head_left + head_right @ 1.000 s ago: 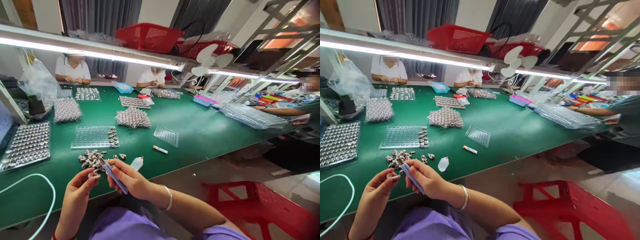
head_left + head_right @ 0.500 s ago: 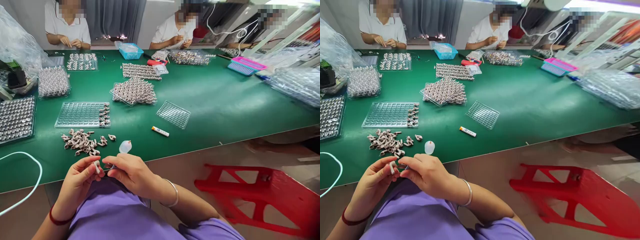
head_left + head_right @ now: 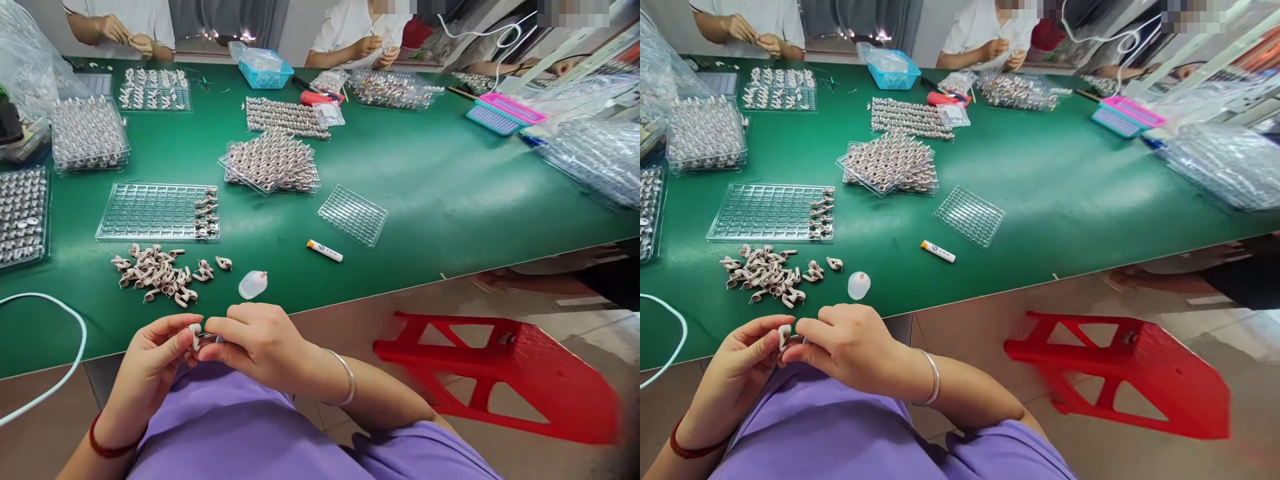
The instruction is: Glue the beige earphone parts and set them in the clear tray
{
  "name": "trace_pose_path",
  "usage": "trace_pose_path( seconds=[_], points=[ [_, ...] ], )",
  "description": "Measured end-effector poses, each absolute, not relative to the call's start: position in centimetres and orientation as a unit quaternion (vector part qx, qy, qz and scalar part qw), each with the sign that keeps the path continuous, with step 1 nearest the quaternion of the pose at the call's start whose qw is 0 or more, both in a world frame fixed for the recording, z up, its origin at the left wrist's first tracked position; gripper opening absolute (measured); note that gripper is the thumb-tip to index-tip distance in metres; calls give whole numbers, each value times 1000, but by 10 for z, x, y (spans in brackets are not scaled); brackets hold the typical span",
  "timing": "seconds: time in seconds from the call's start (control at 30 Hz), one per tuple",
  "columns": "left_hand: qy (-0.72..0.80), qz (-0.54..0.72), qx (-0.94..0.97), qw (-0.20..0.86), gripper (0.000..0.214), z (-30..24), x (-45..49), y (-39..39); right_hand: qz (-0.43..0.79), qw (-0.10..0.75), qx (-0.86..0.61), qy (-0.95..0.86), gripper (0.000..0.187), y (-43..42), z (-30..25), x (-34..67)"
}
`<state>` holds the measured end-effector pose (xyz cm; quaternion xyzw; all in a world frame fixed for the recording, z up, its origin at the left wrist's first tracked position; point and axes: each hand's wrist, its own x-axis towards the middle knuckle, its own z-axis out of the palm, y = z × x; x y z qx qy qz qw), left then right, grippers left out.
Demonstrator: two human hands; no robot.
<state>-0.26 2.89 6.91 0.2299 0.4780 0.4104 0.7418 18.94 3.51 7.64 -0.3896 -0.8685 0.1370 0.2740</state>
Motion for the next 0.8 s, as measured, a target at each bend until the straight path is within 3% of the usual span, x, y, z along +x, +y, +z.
trace_pose_path(
  seconds=[0.2, 0.33, 0.6, 0.8],
  points=[
    [475, 411, 223, 745, 31, 68, -5, 27, 162, 335, -381, -846, 40, 34, 73, 187],
    [464, 412, 220, 753, 30, 65, -5, 28, 182, 409, -363, -817, 24, 30, 64, 187],
    [470, 408, 203, 756, 31, 66, -2, 28, 223, 477, -346, -777, 4, 23, 58, 182],
    [481, 414, 179, 752, 31, 64, -1, 26, 272, 540, -285, -744, 21, 18, 42, 168]
  ],
)
